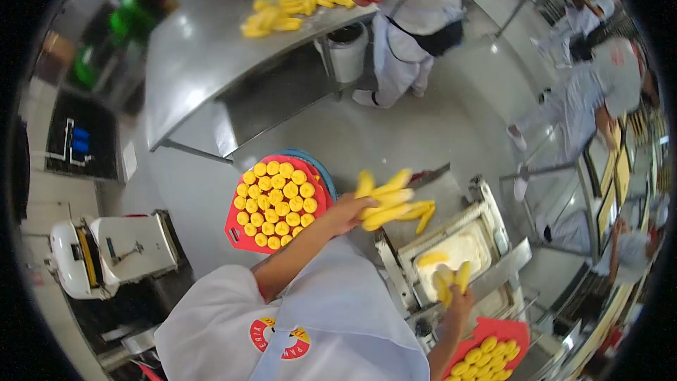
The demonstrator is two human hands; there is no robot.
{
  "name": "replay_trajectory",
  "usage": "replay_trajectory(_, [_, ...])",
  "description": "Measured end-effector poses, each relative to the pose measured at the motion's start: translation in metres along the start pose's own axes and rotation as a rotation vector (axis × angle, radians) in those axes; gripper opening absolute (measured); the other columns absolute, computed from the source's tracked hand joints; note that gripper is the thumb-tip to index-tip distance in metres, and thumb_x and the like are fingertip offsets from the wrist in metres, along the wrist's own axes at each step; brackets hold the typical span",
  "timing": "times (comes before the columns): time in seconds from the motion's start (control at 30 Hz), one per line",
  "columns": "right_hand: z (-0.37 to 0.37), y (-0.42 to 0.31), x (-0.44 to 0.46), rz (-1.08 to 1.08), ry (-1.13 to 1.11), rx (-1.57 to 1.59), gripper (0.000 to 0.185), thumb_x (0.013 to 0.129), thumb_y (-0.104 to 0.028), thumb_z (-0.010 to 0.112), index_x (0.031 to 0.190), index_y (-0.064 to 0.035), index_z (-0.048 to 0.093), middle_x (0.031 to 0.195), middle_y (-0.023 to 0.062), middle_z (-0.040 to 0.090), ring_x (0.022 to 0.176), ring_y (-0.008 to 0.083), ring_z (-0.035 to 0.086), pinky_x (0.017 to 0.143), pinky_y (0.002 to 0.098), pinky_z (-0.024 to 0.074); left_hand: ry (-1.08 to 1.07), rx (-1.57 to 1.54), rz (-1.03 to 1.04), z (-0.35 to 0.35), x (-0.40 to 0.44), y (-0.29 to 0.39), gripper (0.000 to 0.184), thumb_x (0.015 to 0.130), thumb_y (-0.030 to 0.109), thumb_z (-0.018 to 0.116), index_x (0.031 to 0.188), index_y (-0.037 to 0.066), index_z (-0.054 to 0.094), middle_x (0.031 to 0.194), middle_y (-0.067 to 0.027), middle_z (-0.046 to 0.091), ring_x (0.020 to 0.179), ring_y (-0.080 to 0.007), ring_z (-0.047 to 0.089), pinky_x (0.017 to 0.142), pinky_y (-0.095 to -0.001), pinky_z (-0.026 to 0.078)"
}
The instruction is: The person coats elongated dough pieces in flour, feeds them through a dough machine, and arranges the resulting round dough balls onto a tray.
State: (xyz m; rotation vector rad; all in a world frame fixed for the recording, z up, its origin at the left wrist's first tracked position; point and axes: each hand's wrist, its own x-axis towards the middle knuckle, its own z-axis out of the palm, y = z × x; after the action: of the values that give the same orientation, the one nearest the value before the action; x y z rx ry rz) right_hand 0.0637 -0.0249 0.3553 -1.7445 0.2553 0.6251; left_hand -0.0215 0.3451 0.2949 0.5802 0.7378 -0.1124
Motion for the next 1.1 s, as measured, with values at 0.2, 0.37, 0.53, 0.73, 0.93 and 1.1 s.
replay_trajectory(0.2, [0.267, -0.086, 0.072, -0.139, -0.499, -0.088, 0.035, 0.088, -0.014, 0.063, 0.118, 0.0033, 0.062, 0.100, 0.0062, 0.064, 0.089, 0.0143, 0.060, 0.076, 0.0299, 0.0496, 0.252, -0.405, 0.459, -0.179, -0.012, 0.087, 0.037, 0.095, 0.022, 0.060, 0.127, 0.006, 0.051, 0.122, -0.0113, 0.061, 0.108, -0.0260, 0.064, 0.087, -0.0402, 0.058])
replay_trajectory(0.37, [0.520, -0.258, 0.047, -0.101, -1.219, 0.145, 0.067, 0.098, -0.048, 0.056, 0.145, -0.0047, 0.036, 0.122, 0.0153, 0.061, 0.089, 0.0284, 0.069, 0.067, 0.0420, 0.0620, 0.128, -0.333, 1.008, -0.228, -0.077, 0.292, 0.038, 0.099, 0.033, 0.055, 0.125, 0.006, 0.053, 0.114, -0.0098, 0.064, 0.101, -0.0233, 0.065, 0.081, -0.0395, 0.058])
replay_trajectory(0.53, [0.580, -0.281, 0.092, -0.344, -0.946, -0.395, 0.099, 0.089, -0.075, 0.043, 0.155, -0.0054, 0.019, 0.157, 0.0218, 0.026, 0.102, 0.0387, 0.066, 0.077, 0.0429, 0.0603, 0.445, -0.687, 0.903, -0.252, -0.080, 0.347, 0.098, 0.089, 0.065, 0.056, 0.156, 0.011, 0.009, 0.143, -0.0249, 0.037, 0.118, -0.0432, 0.053, 0.098, -0.0582, 0.049])
replay_trajectory(0.73, [0.349, -0.041, 0.153, -0.027, -0.480, -0.158, 0.060, 0.096, -0.052, 0.053, 0.127, -0.0008, 0.060, 0.116, 0.0112, 0.065, 0.091, 0.0212, 0.067, 0.073, 0.0346, 0.0556, 0.383, 0.115, 0.432, -0.238, 0.052, 0.102, 0.062, 0.094, 0.044, 0.063, 0.140, 0.005, 0.045, 0.124, -0.0142, 0.057, 0.103, -0.0256, 0.062, 0.086, -0.0448, 0.058])
replay_trajectory(0.93, [0.233, 0.112, 0.085, -0.053, 0.017, -0.322, 0.038, 0.091, -0.020, 0.064, 0.122, 0.0026, 0.062, 0.103, 0.0134, 0.068, 0.093, 0.0213, 0.067, 0.078, 0.0319, 0.0542, -0.235, 1.020, 0.262, -0.072, 0.138, -0.072, 0.040, 0.093, 0.013, 0.064, 0.130, 0.001, 0.057, 0.109, -0.0161, 0.066, 0.101, -0.0264, 0.065, 0.087, -0.0378, 0.055])
replay_trajectory(1.1, [0.247, 0.127, 0.111, -0.221, 0.347, -0.180, 0.050, 0.087, -0.008, 0.065, 0.135, 0.0008, 0.052, 0.130, 0.0208, 0.055, 0.106, 0.0285, 0.063, 0.085, 0.0355, 0.0536, 0.000, 1.676, 0.734, -0.029, 0.288, -0.137, 0.074, 0.079, 0.026, 0.076, 0.141, -0.001, 0.045, 0.117, -0.0228, 0.061, 0.108, -0.0416, 0.060, 0.098, -0.0469, 0.046])
